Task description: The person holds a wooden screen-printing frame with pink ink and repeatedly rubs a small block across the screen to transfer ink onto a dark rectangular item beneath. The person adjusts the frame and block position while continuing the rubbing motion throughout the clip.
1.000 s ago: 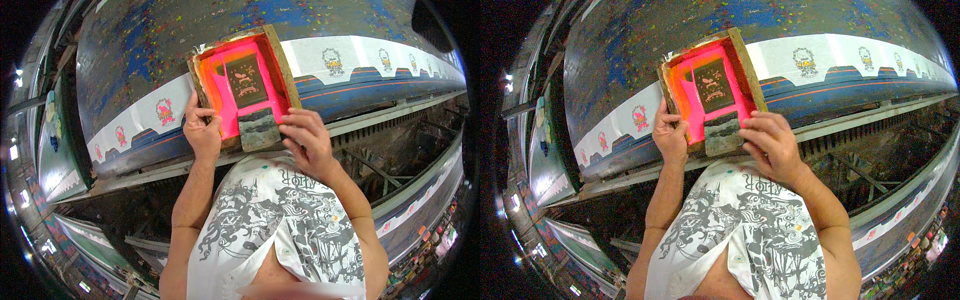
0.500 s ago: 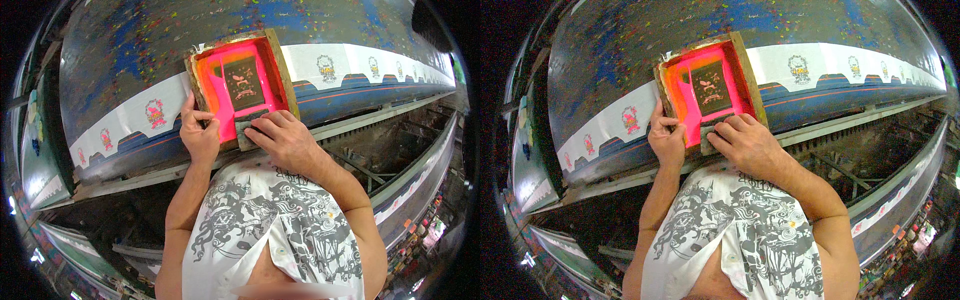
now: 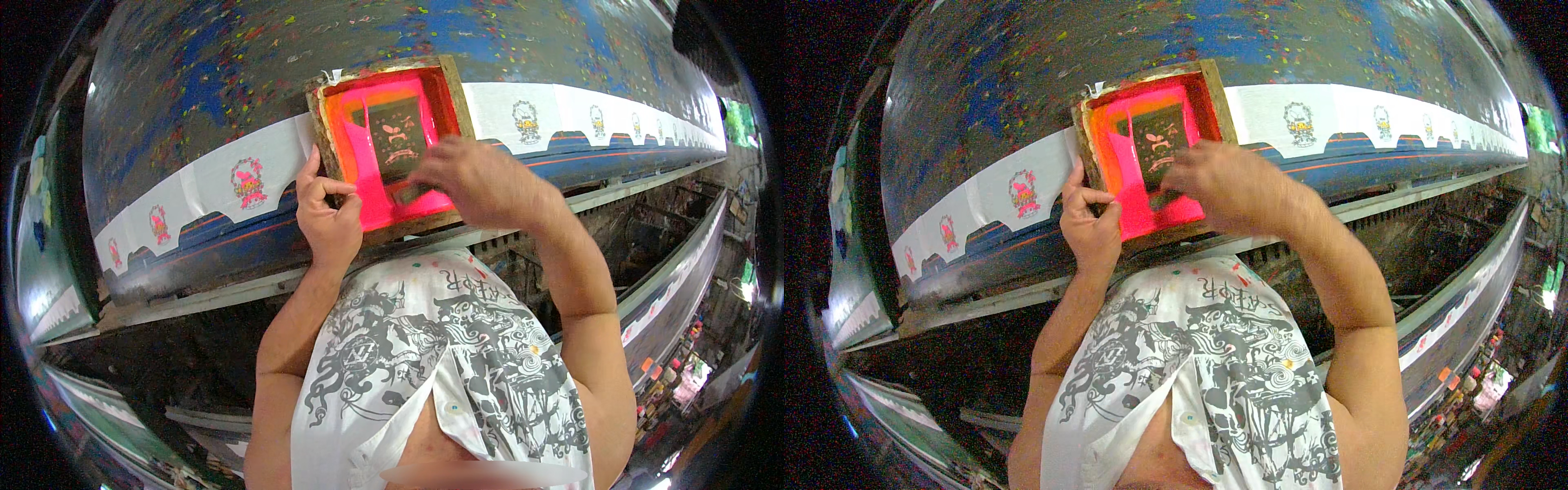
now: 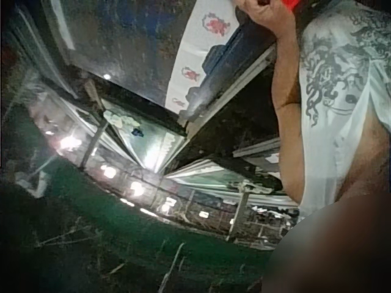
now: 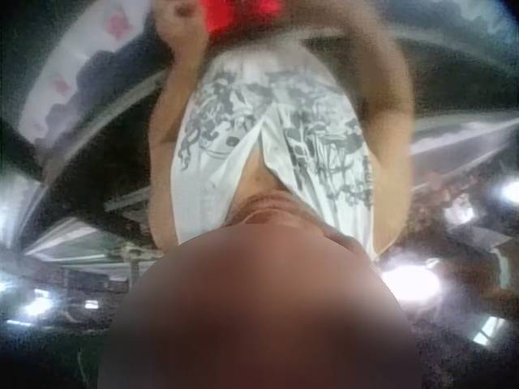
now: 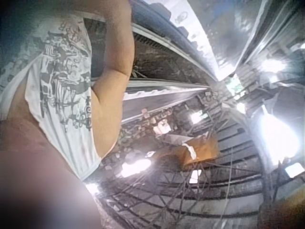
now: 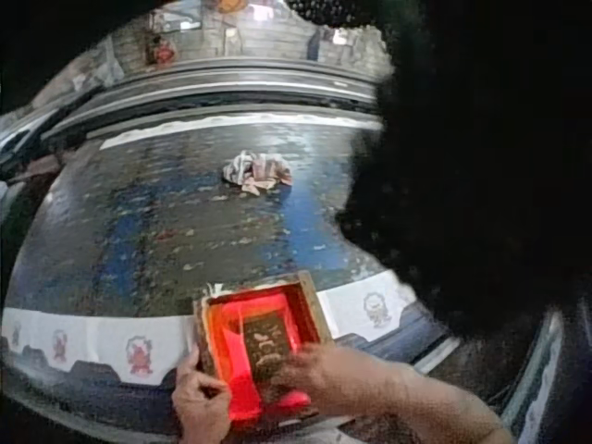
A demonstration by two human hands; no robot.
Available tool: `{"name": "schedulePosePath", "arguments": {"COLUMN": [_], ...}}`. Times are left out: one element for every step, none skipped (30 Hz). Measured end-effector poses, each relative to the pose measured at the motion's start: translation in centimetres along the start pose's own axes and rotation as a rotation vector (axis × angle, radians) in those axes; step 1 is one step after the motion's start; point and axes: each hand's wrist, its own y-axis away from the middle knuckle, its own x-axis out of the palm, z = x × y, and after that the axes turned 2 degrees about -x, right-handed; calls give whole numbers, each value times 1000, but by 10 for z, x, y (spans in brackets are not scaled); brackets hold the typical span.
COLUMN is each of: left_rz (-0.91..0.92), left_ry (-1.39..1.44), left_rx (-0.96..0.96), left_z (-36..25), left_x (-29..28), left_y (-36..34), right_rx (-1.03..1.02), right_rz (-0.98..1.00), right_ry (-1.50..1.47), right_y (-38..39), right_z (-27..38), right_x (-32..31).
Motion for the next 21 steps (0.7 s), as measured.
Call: {"name": "schedulePosePath", "arguments": {"left_rz": [0, -1, -3, -7, -9, -12, -14, -17, -17, -19, -21, -26, -30, -34, -29, -24, -21, -21, -24, -30, -29], "left_ry": [-14, -27, -37, -47, -61, -58, -60, -68, -63, -62, -66, -55, -45, -40, -51, -66, -83, -78, -74, -70, -59], "left_rx": [0, -1, 2, 3, 2, 7, 9, 18, 16, 22, 29, 29, 32, 19, 30, 30, 35, 28, 27, 35, 29], "left_z": [0, -1, -1, -1, -2, -2, -2, -2, -1, 0, 0, 1, 3, 3, 4, 4, 4, 4, 3, 3, 3], "left_x": [0, 0, 0, 0, 1, 0, 1, 1, 2, 2, 2, 2, 0, 1, 0, 0, 0, 0, 0, 0, 1], "left_y": [0, 0, 0, 0, 0, 0, 0, 0, 0, -1, -1, -1, -1, -1, -1, 0, 0, 0, 0, 0, -1], "right_rx": [94, 65, 35, 5, -5, -14, -31, -28, -33, -29, -30, -32, -36, -30, -16, 9, 6, 19, 6, -8, 2], "right_rz": [19, -72, -164, -256, -282, -310, -343, -379, -421, -455, -465, -464, -462, -450, -461, -464, -491, -463, -457, -454, -457], "right_ry": [-59, -38, -16, 5, 29, 52, 82, 110, 142, 180, 194, 206, 222, 245, 246, 256, 270, 254, 240, 229, 219], "right_y": [-9, -18, -28, -37, -45, -53, -60, -65, -71, -74, -76, -73, -70, -64, -56, -47, -39, -31, -23, -14, -5], "right_z": [-10, -20, -28, -37, -46, -55, -62, -69, -74, -77, -77, -75, -69, -62, -53, -42, -30, -19, -9, 1, 11], "right_x": [-1, -1, 0, 1, 0, 0, 0, 1, 3, 5, 8, 12, 19, 25, 32, 40, 47, 53, 59, 63, 68]}}
